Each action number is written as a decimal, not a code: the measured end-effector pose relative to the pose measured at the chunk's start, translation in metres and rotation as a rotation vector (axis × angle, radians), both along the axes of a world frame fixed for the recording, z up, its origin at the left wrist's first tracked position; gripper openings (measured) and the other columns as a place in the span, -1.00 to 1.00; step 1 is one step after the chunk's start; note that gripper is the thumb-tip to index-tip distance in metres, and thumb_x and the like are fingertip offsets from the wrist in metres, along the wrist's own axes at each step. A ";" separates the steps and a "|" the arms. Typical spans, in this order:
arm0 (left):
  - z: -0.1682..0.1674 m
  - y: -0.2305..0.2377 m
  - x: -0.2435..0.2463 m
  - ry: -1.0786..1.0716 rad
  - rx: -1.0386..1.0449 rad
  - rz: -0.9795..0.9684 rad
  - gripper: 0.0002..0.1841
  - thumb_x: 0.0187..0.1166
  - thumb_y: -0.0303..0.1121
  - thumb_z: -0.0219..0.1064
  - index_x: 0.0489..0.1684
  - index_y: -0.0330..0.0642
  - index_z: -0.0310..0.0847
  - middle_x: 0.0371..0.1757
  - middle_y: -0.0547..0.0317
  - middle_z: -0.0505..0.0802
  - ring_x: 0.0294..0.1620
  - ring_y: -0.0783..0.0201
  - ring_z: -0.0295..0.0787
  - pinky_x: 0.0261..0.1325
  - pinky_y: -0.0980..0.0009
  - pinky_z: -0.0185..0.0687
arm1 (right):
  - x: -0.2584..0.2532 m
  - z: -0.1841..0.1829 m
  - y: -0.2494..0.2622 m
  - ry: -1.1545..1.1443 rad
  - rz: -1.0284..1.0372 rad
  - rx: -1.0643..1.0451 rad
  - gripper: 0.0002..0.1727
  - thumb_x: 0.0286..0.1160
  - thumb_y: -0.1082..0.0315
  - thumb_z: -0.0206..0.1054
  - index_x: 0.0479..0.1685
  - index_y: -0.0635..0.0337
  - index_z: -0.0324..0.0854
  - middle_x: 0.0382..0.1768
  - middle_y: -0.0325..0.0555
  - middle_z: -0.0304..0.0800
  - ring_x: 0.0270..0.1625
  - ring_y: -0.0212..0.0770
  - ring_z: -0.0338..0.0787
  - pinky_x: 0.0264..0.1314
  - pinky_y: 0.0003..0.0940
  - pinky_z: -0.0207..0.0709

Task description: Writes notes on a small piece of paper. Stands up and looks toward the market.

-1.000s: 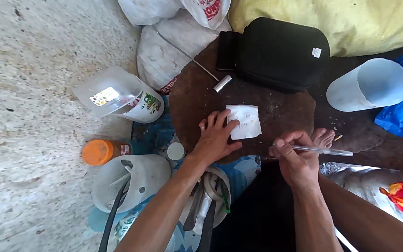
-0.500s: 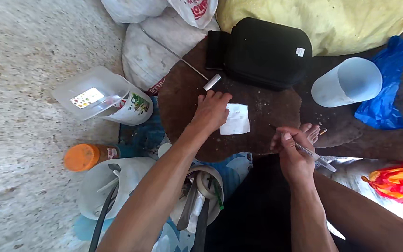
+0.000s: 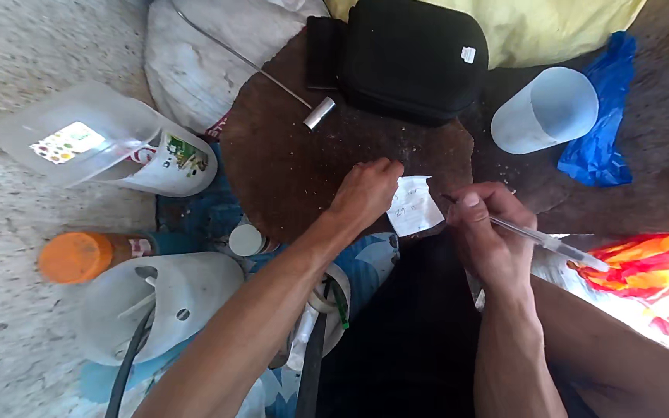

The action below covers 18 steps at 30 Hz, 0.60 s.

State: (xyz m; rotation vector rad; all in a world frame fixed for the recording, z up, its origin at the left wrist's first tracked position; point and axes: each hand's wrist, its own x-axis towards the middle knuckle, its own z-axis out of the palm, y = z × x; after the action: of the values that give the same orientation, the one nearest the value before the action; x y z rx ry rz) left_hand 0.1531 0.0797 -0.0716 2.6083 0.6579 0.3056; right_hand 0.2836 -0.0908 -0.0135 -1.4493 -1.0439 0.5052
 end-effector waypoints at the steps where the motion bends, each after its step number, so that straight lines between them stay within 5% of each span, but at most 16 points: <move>1: -0.001 0.000 -0.001 0.001 0.001 -0.003 -0.82 0.64 -0.43 0.26 0.04 -0.24 0.73 -0.07 -0.10 0.82 -0.01 -0.08 0.83 0.11 0.00 0.70 | -0.001 0.002 0.003 0.027 0.042 0.021 -0.75 0.76 0.20 0.20 -0.09 0.14 0.72 -0.47 -0.26 0.70 -0.49 -0.34 0.67 -0.45 -0.39 0.64; 4: -0.003 0.003 -0.003 0.018 -0.050 0.020 -0.76 0.62 -0.42 0.30 0.16 -0.23 0.70 -0.02 -0.13 0.84 0.02 -0.11 0.84 0.13 -0.05 0.71 | -0.003 -0.018 0.018 0.108 0.183 0.022 -0.72 0.76 0.16 0.17 -0.26 0.05 0.69 -0.47 -0.32 0.76 -0.44 -0.37 0.76 -0.34 -0.40 0.75; 7: -0.005 0.008 -0.004 -0.010 -0.057 0.061 -0.72 0.60 -0.43 0.34 0.22 -0.22 0.68 -0.01 -0.11 0.85 0.04 -0.10 0.85 0.13 -0.03 0.74 | -0.003 -0.054 0.036 0.105 0.157 -0.121 -0.64 0.69 0.11 0.27 -0.54 0.01 0.57 -0.68 -0.39 0.59 -0.63 -0.46 0.59 -0.53 -0.52 0.55; 13: -0.004 0.013 -0.015 -0.115 -0.007 0.135 -0.67 0.58 -0.38 0.38 0.27 -0.23 0.63 0.10 -0.13 0.78 0.12 -0.09 0.78 0.18 0.03 0.72 | 0.000 -0.074 0.055 0.037 0.113 -0.194 -0.59 0.69 0.07 0.30 -0.58 0.04 0.54 -0.74 -0.33 0.49 -0.73 -0.42 0.47 -0.67 -0.49 0.41; 15: -0.002 0.009 -0.028 -0.227 0.076 0.063 -0.78 0.58 -0.36 0.34 0.08 -0.21 0.72 0.16 -0.11 0.73 0.21 -0.09 0.66 0.23 0.07 0.62 | -0.001 -0.076 0.054 0.028 0.108 -0.167 -0.63 0.68 0.10 0.32 -0.54 0.05 0.56 -0.74 -0.36 0.48 -0.73 -0.45 0.45 -0.67 -0.53 0.37; 18: -0.004 0.000 -0.047 -0.311 0.082 -0.078 -0.83 0.60 -0.35 0.30 -0.17 -0.13 0.84 -0.07 0.06 0.80 0.07 0.05 0.69 0.12 0.17 0.63 | 0.001 -0.078 0.051 0.039 0.104 -0.140 -0.72 0.62 0.16 0.37 -0.47 0.05 0.60 -0.70 -0.40 0.53 -0.70 -0.51 0.47 -0.65 -0.59 0.38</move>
State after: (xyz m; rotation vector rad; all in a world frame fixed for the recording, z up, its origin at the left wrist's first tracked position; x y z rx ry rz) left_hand 0.1062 0.0795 -0.0756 2.5758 0.4434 0.7087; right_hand 0.2850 -0.0398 -0.0912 -1.5067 -1.0738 0.6909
